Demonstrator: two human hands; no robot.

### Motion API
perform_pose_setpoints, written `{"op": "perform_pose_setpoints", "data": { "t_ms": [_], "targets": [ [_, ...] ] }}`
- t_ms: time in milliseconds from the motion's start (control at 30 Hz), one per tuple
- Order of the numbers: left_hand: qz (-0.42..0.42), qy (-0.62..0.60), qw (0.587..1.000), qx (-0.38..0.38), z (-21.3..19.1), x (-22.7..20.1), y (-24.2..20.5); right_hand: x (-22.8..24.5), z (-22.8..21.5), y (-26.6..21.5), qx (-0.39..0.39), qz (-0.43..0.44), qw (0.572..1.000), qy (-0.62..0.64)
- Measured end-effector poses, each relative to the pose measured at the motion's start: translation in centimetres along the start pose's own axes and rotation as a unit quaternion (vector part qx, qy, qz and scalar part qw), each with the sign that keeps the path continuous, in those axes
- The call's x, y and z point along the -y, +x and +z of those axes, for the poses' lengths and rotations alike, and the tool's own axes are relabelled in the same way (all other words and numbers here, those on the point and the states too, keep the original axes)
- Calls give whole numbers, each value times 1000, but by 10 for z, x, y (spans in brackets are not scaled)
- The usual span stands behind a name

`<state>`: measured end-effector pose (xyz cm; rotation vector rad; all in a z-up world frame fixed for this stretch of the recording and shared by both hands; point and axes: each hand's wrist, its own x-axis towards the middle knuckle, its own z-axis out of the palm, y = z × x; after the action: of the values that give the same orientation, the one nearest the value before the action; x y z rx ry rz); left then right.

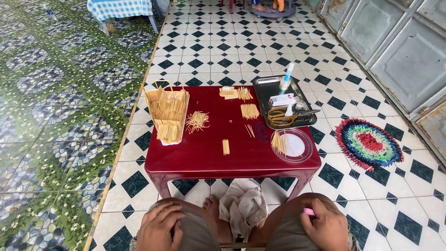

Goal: Picking up and organizing toothpicks on a table for a craft project

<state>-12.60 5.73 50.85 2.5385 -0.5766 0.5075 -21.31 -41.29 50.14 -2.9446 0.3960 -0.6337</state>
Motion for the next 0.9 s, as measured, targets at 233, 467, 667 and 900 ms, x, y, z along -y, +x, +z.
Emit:
{"op": "perform_pose_setpoints", "data": {
  "t_ms": [233,467,667,900],
  "targets": [
    [2,1,999,46,-20,-10,26,10,-23,21,31,-5,999,-11],
    [-57,0,965,254,-65,-33,94,32,-69,79,173,154,965,126],
    [6,78,975,210,-114,-71,185,75,-129,164,189,20,973,127],
    [3,166,965,202,-120,-93,237,86,-135,237,87,-210,974,-16]
  ]
}}
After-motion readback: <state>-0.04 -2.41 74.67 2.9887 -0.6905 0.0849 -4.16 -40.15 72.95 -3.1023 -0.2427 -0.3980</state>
